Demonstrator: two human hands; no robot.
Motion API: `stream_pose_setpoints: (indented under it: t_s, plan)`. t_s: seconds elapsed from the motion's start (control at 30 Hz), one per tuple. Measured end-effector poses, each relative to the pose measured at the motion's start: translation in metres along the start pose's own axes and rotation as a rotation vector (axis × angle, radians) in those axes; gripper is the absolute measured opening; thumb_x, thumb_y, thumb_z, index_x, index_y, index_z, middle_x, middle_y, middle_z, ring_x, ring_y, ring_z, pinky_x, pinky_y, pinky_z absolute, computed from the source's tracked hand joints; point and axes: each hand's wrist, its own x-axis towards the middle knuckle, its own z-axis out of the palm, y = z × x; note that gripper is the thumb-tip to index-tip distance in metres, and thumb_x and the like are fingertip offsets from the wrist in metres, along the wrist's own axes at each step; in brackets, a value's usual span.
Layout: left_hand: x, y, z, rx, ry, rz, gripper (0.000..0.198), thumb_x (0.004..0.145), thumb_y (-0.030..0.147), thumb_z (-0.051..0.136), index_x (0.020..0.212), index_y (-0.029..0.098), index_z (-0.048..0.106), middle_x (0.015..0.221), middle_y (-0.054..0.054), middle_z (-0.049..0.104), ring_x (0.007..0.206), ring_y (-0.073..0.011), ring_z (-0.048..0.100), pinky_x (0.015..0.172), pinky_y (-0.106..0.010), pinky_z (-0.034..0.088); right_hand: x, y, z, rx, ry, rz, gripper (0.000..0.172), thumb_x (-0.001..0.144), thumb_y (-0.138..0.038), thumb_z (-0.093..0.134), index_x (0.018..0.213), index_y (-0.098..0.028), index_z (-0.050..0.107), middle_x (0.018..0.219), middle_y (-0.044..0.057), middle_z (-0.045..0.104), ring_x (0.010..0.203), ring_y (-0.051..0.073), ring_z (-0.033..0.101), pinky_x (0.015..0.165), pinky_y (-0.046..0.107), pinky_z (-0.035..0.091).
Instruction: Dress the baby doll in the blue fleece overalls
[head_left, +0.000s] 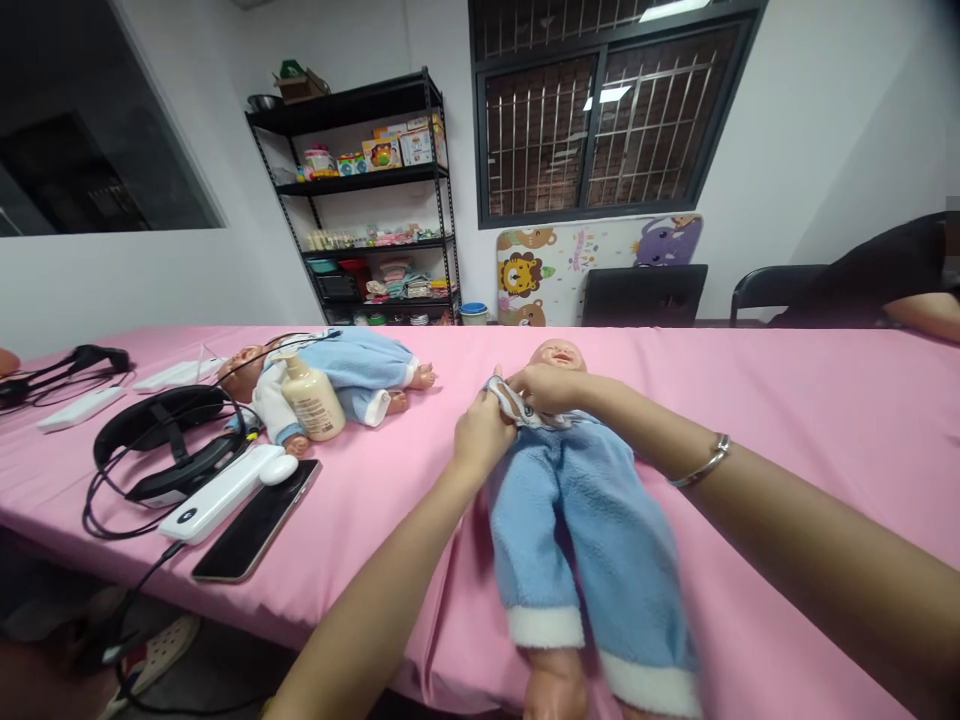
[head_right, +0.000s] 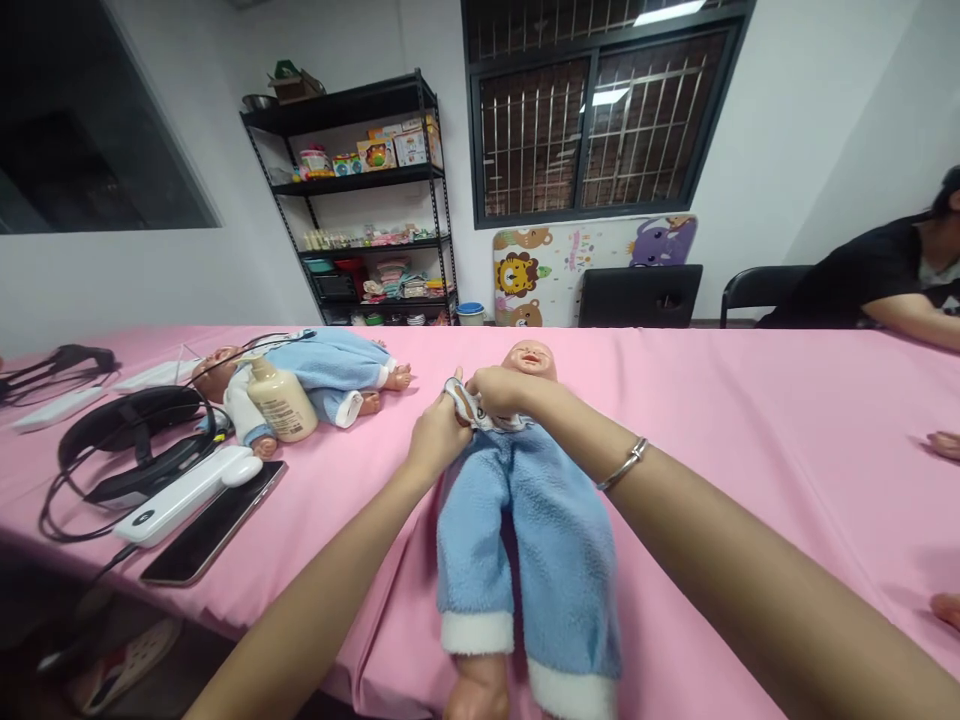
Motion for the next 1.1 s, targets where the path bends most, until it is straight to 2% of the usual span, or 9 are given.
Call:
stream_pose_setpoints:
  t_s: [0.13, 0.23, 0.33, 0.43, 0.57, 0.7, 0.8, 0.93, 1.1]
  plan:
    - [0.007, 0.002, -0.009, -0.121, -0.149, -0.028, 0.043, 0.065, 0.014, 0.056, 0.108, 0.014, 0.058, 0.101, -0.01, 0.064, 0.085, -0.0197, 0.06, 0.069, -0.025, 0.045, 0.001, 0.002, 0.001, 0.198, 0.155, 0.156, 0.021, 0.081, -0.021, 0.052, 0.084, -0.012, 0.071, 0.073, 0.005, 0.065, 0.063, 0.013, 0.054, 0.054, 0.021, 0.036]
    - [0.011, 0.001, -0.009, -0.303, -0.221, -0.103, 0.021, 0.061, 0.01, 0.054, 0.082, 0.013, 0.056, 0.071, -0.002, 0.061, 0.061, -0.0124, 0.053, 0.053, -0.021, 0.038, 0.006, 0.003, 0.003, 0.297, 0.236, 0.245, 0.024, 0.08, -0.033, 0.061, 0.086, -0.011, 0.069, 0.076, 0.006, 0.065, 0.063, 0.013, 0.055, 0.053, 0.02, 0.038]
    - [0.013, -0.002, -0.007, -0.47, -0.262, -0.206, 0.012, 0.062, 0.012, 0.051, 0.074, 0.014, 0.051, 0.053, 0.002, 0.051, 0.046, -0.0114, 0.048, 0.046, -0.022, 0.037, 0.013, -0.002, 0.002, 0.408, 0.189, 0.273, 0.02, 0.077, -0.03, 0.065, 0.082, -0.011, 0.069, 0.074, 0.005, 0.065, 0.059, 0.011, 0.052, 0.051, 0.019, 0.038]
    - [0.012, -0.006, -0.003, -0.475, -0.263, -0.223, 0.018, 0.059, 0.01, 0.051, 0.076, 0.015, 0.05, 0.049, 0.005, 0.048, 0.042, -0.0114, 0.047, 0.044, -0.021, 0.037, 0.02, -0.011, 0.001, 0.475, 0.153, 0.372, 0.014, 0.075, -0.022, 0.066, 0.077, -0.009, 0.068, 0.062, 0.003, 0.06, 0.05, 0.008, 0.046, 0.046, 0.019, 0.034]
    - [0.01, -0.007, 0.001, -0.389, -0.179, -0.108, 0.021, 0.055, 0.008, 0.052, 0.072, 0.017, 0.044, 0.053, 0.007, 0.047, 0.046, -0.0057, 0.043, 0.045, -0.015, 0.031, 0.032, -0.011, 0.007, 0.494, 0.271, 0.481, 0.007, 0.071, -0.013, 0.067, 0.076, -0.007, 0.067, 0.058, 0.001, 0.056, 0.046, 0.007, 0.045, 0.046, 0.019, 0.033]
    - [0.012, -0.006, -0.015, -0.506, -0.261, -0.11, 0.023, 0.051, 0.007, 0.052, 0.064, 0.017, 0.035, 0.048, 0.009, 0.037, 0.041, -0.0025, 0.034, 0.039, -0.013, 0.023, 0.038, 0.011, 0.023, 0.343, 0.556, 0.621, 0.02, 0.073, -0.01, 0.063, 0.092, -0.014, 0.066, 0.086, 0.008, 0.065, 0.077, 0.017, 0.061, 0.064, 0.023, 0.044]
    - [0.019, -0.017, -0.038, -0.714, -0.325, -0.226, 0.03, 0.051, 0.009, 0.056, 0.065, 0.019, 0.032, 0.045, 0.009, 0.038, 0.036, -0.0035, 0.034, 0.035, -0.013, 0.02, 0.034, 0.025, 0.038, 0.091, 0.688, 0.721, 0.024, 0.083, -0.012, 0.048, 0.102, -0.018, 0.061, 0.094, 0.012, 0.064, 0.093, 0.027, 0.062, 0.074, 0.033, 0.047]
    - [0.029, -0.053, -0.054, -1.015, -0.248, -0.441, 0.031, 0.058, 0.01, 0.063, 0.073, 0.019, 0.037, 0.04, 0.014, 0.029, 0.032, -0.0015, 0.026, 0.047, -0.019, 0.046, 0.029, 0.028, 0.046, -0.07, 0.589, 0.724, 0.029, 0.089, -0.014, 0.038, 0.114, -0.015, 0.052, 0.093, 0.015, 0.064, 0.089, 0.032, 0.063, 0.071, 0.039, 0.048]
    - [0.035, -0.098, -0.042, -1.085, -0.064, -0.643, 0.025, 0.073, 0.013, 0.062, 0.094, 0.016, 0.05, 0.066, 0.002, 0.056, 0.056, -0.0089, 0.056, 0.057, -0.025, 0.054, 0.02, 0.038, 0.034, -0.118, 0.515, 0.532, 0.037, 0.093, -0.036, 0.041, 0.117, -0.01, 0.051, 0.109, 0.021, 0.06, 0.105, 0.035, 0.057, 0.085, 0.044, 0.044]
